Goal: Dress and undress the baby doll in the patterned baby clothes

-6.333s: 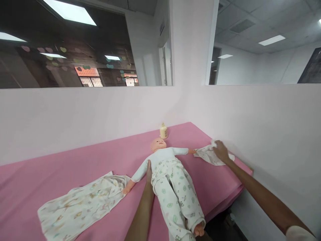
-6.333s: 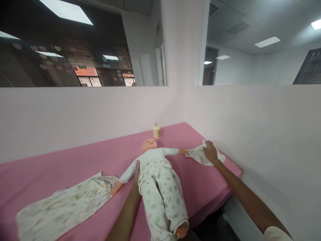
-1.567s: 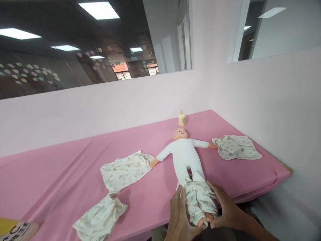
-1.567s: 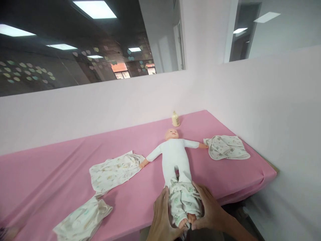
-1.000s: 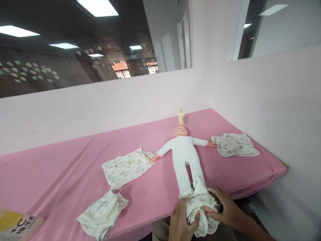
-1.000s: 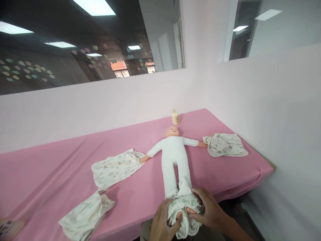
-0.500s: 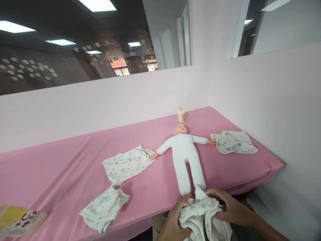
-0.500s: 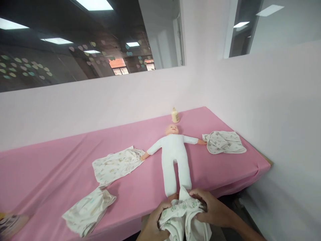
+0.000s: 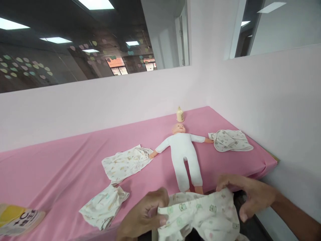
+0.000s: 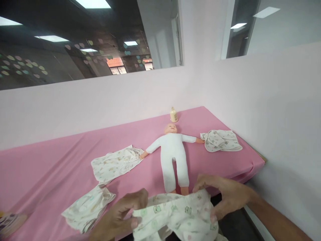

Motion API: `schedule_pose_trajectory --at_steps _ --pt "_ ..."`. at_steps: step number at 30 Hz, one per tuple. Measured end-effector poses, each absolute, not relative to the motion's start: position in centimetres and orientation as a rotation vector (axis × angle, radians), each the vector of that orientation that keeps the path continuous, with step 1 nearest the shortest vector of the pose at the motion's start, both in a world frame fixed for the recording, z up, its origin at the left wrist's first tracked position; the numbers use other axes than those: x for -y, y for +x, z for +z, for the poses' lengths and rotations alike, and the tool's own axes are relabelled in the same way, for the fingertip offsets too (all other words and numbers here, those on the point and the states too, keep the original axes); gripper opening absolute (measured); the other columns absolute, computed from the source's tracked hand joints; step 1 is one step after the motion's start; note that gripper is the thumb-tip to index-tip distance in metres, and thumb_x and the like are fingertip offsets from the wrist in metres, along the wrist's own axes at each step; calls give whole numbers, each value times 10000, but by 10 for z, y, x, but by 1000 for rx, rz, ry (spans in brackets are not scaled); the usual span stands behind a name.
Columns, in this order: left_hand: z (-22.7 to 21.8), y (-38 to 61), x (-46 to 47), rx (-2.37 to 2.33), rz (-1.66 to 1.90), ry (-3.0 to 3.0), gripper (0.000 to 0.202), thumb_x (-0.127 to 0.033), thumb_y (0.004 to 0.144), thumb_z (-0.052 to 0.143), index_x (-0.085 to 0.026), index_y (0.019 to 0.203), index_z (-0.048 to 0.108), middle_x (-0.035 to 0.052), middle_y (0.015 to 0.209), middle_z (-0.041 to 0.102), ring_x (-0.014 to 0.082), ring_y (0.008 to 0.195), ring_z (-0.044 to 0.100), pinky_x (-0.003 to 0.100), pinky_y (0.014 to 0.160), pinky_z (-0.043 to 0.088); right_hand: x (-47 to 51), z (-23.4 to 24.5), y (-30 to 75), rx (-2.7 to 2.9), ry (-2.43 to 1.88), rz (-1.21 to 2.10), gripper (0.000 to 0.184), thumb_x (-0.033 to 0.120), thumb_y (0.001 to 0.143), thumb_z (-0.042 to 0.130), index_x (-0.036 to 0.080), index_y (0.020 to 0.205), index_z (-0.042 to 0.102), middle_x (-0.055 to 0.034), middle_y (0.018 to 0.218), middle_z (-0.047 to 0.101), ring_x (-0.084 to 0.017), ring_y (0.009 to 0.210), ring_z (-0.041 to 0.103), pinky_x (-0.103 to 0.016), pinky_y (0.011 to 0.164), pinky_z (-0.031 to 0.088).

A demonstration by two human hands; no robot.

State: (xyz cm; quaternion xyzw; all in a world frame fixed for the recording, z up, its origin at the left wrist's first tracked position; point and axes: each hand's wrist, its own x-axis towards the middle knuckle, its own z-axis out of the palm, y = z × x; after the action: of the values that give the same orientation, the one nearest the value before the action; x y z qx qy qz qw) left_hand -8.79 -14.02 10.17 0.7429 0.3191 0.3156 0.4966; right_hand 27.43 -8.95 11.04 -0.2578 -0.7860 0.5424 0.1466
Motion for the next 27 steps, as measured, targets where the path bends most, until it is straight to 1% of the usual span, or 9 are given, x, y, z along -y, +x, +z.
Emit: schedule_pose_trajectory --at_steps 3,6,9,12,15,17,22,24,27 --pt "134 -96 130 -663 1038 1981 272 -342 872 561 -195 664 466 -4 627 420 153 717 435 330 756 392 86 143 282 2266 -769 1299 361 424 793 670 227 1083 584 -58 1031 591 -206 972 564 -342 844 478" --pt "162 -103 125 -721 1325 2019 217 -296 863 575 -205 672 528 -1 614 445 167 747 466 373 825 407 82 169 284 2228 -876 942 251 384 843 617 249 1052 586 -61 1036 610 -215 1015 564 -339 857 479" --pt "196 -98 119 -933 1403 1918 252 -306 843 601 -191 625 550 4 615 482 148 679 474 316 703 438 74 195 276 2100 -1052 613 220 417 849 605 247 988 601 -49 948 635 -195 888 587 -303 749 490" --pt "232 -77 105 -1259 1385 1728 291 -323 810 640 -172 590 524 -11 591 469 100 559 421 225 512 373 65 225 257 1901 -1138 431 242 433 832 616 223 953 605 -12 756 593 -149 676 549 -269 594 457" --pt "262 -48 82 -1328 1477 1596 275 -348 797 653 -163 624 545 -30 562 446 60 491 373 180 445 323 61 252 233 1668 -1148 467 198 376 821 626 203 914 600 44 587 454 -104 516 445 -238 482 393" --pt "273 -30 69 -1229 1526 1579 215 -342 788 662 -156 703 595 -32 575 477 49 474 389 173 443 345 62 263 217 1593 -1078 572 182 344 822 625 197 925 595 56 571 417 -96 499 441 -228 467 391" --pt "275 9 68 -1033 1533 1730 203 -307 795 666 -154 925 637 -19 693 582 68 546 531 194 528 455 75 258 186 1741 -784 790 333 333 788 672 202 1073 561 -2 804 574 -150 742 592 -284 626 514" --pt "269 20 74 -1014 1479 1826 228 -303 812 651 -162 990 636 -5 762 617 95 643 589 228 616 501 78 250 179 1811 -773 769 387 320 763 695 206 1101 547 -17 892 591 -168 823 596 -311 682 528" --pt "261 28 79 -1027 1400 1983 226 -299 864 588 -177 1047 640 22 894 656 118 785 609 267 747 514 77 240 175 1855 -846 713 383 280 765 679 199 1110 534 -28 928 598 -173 836 589 -320 685 524"
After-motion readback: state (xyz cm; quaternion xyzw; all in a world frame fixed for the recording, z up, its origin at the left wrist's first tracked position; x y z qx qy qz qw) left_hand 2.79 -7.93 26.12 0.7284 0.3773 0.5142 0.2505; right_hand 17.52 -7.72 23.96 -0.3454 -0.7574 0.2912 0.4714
